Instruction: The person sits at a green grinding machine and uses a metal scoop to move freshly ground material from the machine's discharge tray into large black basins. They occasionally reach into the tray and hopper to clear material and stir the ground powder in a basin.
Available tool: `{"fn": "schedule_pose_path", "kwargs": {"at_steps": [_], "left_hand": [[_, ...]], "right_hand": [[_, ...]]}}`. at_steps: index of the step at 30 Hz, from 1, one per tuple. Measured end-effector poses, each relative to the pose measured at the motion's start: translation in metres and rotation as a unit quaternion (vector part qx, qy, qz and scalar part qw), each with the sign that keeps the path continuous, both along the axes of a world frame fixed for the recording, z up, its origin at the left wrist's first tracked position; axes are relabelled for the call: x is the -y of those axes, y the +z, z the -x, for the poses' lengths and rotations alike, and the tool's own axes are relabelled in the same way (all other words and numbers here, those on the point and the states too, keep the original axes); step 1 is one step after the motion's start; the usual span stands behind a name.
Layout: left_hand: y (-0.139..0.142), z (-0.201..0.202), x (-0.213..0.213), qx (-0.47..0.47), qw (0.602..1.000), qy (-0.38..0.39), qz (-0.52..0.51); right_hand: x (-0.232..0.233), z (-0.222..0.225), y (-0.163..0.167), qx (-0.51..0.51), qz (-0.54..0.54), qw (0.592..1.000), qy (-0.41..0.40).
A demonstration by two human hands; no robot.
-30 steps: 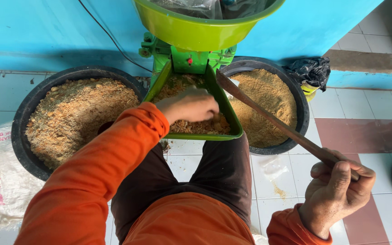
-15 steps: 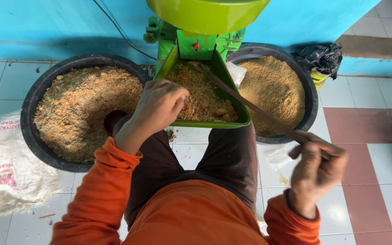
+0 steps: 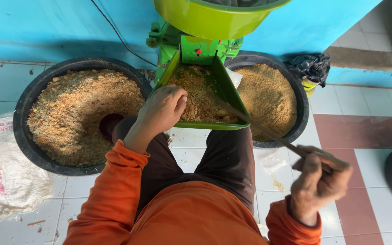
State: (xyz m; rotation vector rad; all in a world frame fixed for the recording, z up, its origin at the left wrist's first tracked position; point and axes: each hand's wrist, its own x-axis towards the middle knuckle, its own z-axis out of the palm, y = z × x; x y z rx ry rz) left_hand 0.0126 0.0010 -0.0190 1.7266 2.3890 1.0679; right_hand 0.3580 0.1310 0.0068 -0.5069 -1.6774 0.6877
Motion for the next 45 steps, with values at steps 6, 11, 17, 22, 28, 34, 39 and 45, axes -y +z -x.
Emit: {"fn": "schedule_pose_path", "kwargs": {"at_steps": [6,11,17,22,28,34,39,45], "left_hand": [[0.006,-0.001,0.002,0.058,0.998,0.019,0.027],[0.003,-0.001,0.002,0.050,0.998,0.038,0.000],[-0.003,0.002,0.002,0.045,0.998,0.032,-0.039],[-0.005,0.004,0.002,0.045,0.997,0.028,-0.053],[-0.003,0.004,0.002,0.038,0.996,0.031,-0.070],[-0.003,0.004,0.002,0.051,0.995,0.034,-0.076],[-0.003,0.005,0.002,0.053,0.996,0.037,-0.062],[-0.004,0.005,0.001,0.042,0.996,0.043,-0.069]], "right_hand": [[-0.007,0.038,-0.019,0.063,-0.061,0.995,0.045],[0.004,0.055,-0.021,0.123,-0.114,0.986,0.002],[0.008,0.050,-0.017,0.128,-0.113,0.985,-0.001],[0.003,0.044,-0.023,0.106,-0.082,0.991,0.024],[0.000,0.040,-0.034,0.090,-0.048,0.994,0.039],[-0.003,0.036,-0.040,0.080,-0.033,0.995,0.046],[-0.008,0.030,-0.042,0.076,-0.030,0.996,0.042],[-0.011,0.024,-0.044,0.041,-0.005,0.998,0.042]]}}
